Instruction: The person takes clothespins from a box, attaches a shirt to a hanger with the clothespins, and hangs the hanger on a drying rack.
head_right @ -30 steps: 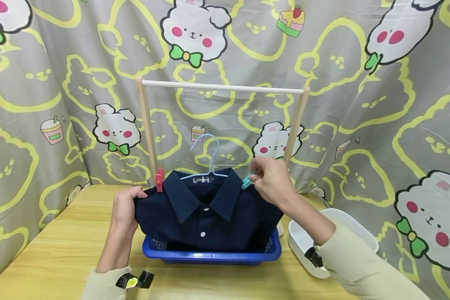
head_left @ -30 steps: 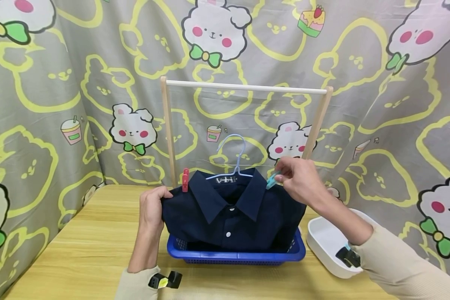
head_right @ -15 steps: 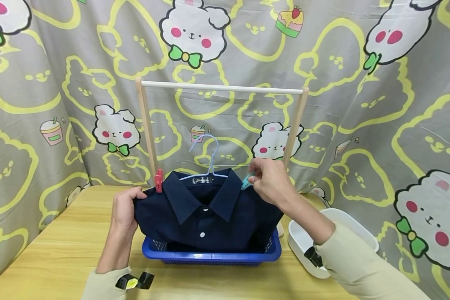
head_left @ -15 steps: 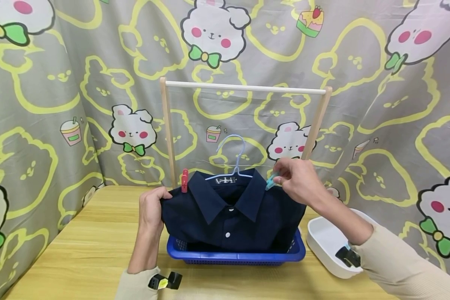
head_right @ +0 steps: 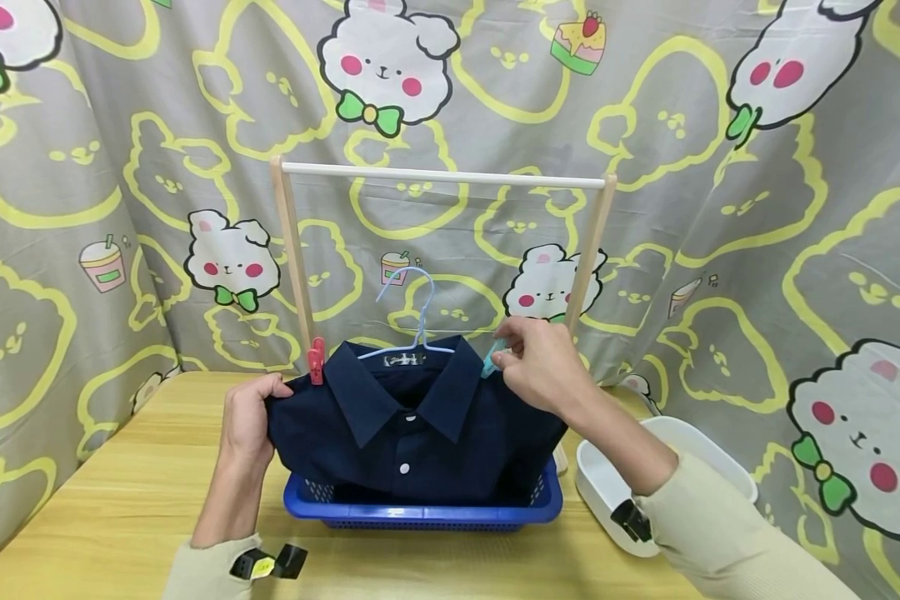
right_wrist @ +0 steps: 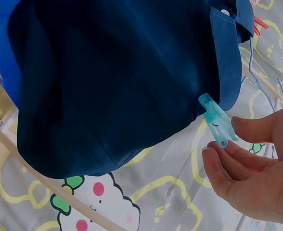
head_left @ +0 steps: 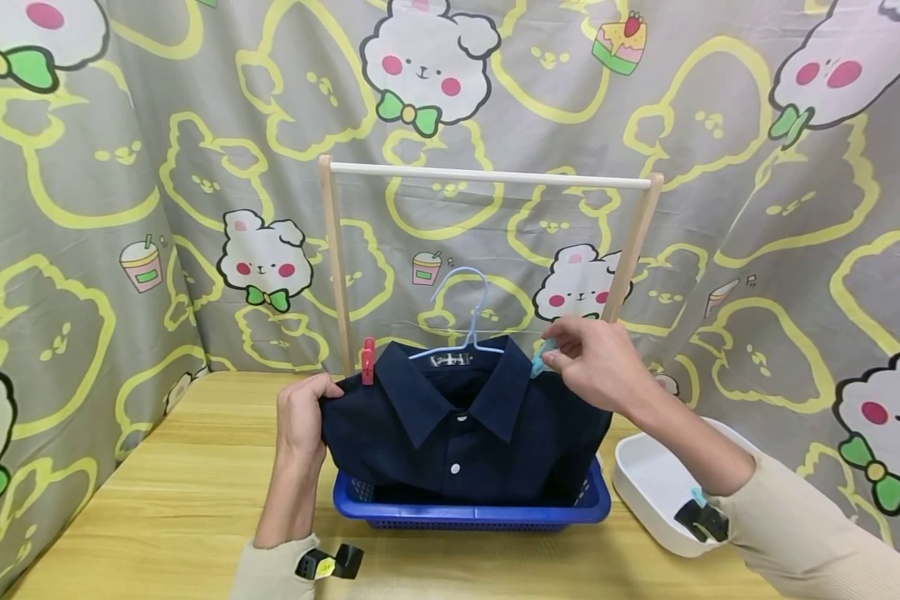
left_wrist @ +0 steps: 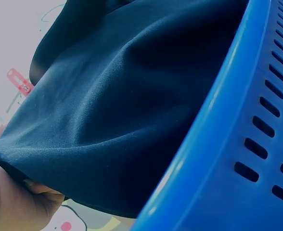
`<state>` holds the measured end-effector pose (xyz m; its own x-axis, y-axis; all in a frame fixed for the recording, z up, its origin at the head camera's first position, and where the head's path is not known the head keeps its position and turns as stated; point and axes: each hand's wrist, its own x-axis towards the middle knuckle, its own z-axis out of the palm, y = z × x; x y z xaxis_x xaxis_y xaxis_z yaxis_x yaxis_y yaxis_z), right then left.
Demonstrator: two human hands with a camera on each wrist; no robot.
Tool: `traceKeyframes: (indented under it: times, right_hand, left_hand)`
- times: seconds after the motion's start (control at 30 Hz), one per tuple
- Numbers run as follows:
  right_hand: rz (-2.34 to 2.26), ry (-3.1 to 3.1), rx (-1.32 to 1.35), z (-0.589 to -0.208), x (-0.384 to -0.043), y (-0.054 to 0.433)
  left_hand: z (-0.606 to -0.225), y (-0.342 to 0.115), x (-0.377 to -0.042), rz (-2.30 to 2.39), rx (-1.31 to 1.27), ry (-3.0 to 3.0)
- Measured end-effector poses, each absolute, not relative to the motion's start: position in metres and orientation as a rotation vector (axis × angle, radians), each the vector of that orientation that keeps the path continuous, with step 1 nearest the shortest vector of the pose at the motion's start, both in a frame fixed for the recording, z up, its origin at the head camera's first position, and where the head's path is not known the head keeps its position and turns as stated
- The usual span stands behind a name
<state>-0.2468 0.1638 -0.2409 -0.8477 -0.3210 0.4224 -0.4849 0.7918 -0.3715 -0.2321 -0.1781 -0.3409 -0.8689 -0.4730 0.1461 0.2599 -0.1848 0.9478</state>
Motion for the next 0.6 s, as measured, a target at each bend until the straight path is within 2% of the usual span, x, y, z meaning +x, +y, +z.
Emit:
traceKeyframes:
  times: [0.6]
  right_hand:
    - [0.665,-2.722,0.557,-0.246,-0.244,0.176]
  left_hand:
    - [-0.341,-0.178,-0.232,-2.076,0.251,-1.617]
